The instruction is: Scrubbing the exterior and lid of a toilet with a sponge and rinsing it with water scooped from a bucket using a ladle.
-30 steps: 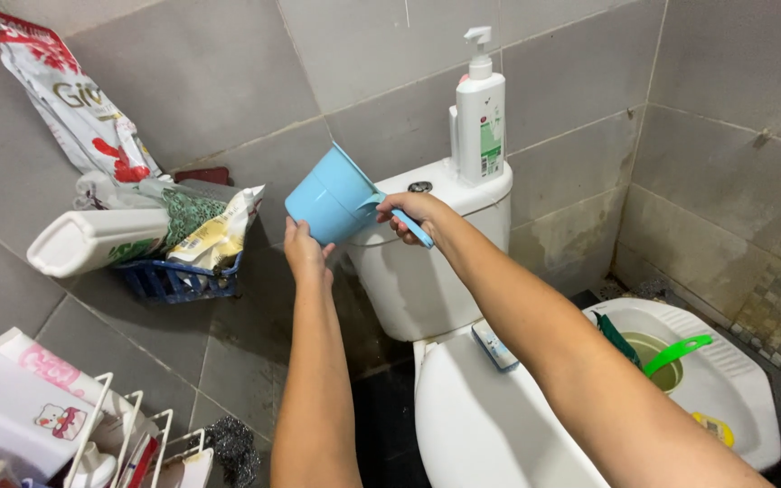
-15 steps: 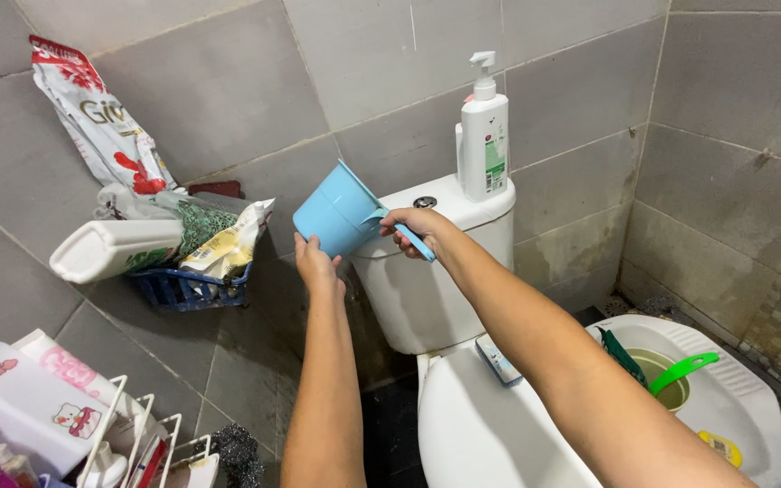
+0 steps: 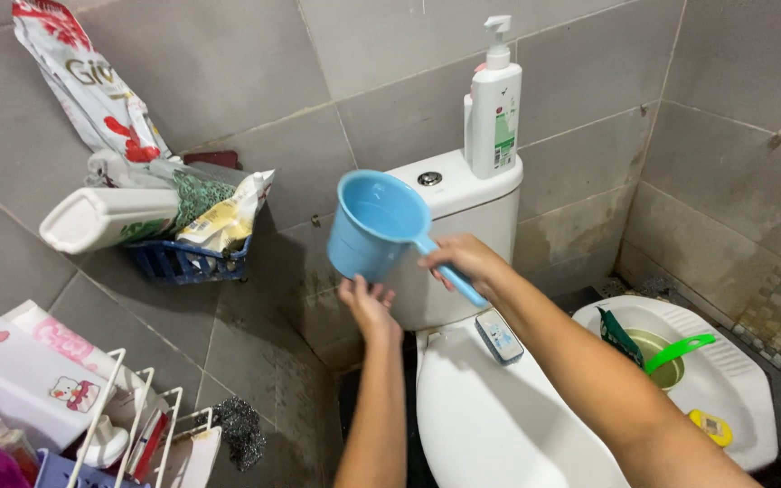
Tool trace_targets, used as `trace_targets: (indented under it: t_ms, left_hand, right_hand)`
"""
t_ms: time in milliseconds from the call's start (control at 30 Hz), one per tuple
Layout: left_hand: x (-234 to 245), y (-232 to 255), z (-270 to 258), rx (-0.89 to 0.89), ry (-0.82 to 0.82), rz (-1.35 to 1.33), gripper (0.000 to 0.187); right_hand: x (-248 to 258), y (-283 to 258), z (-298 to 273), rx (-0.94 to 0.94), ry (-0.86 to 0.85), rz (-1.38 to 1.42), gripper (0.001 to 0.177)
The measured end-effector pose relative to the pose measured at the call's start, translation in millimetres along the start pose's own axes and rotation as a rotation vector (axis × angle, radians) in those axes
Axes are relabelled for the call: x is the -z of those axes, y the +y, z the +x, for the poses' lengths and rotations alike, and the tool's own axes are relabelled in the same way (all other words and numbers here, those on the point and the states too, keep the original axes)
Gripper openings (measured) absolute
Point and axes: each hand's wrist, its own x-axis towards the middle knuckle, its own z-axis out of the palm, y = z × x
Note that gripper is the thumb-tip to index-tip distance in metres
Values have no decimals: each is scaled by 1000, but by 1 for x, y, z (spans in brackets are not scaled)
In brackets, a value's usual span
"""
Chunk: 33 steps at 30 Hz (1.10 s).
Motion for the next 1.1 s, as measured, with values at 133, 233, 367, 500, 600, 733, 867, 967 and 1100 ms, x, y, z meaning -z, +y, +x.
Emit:
trace_targets:
  t_ms: [133, 233, 367, 500, 600, 733, 867, 967, 1100]
  left_hand:
    - [18, -84, -27, 209, -7, -53, 47]
    - [31, -157, -37, 223, -113, -103, 38]
    - [29, -194, -73, 220, -303, 225, 28]
    - [27, -233, -85, 171, -395, 408, 24]
    - [24, -284, -77, 209, -400, 394, 26]
    - [-5, -266, -90, 406, -347, 508, 34]
    - [-28, -276, -84, 548, -185, 189, 56]
    - [-33, -300, -63, 647, -82, -17, 59]
    - [-32, -307, -44, 800, -123, -56, 52]
  right_hand:
    - [15, 67, -43, -65, 61, 127, 12]
    - [18, 108, -74, -86, 172, 238, 14]
    - [40, 172, -83, 22, 373, 350, 25]
    - [62, 211, -73, 170, 469, 454, 27]
    - [67, 216, -58, 228, 527, 476, 27]
    - [71, 237, -28, 272, 619, 466, 27]
    - [69, 239, -6, 311, 747, 446, 24]
    - [75, 247, 13, 348, 801, 484, 22]
    - [73, 241, 20, 372, 844, 519, 22]
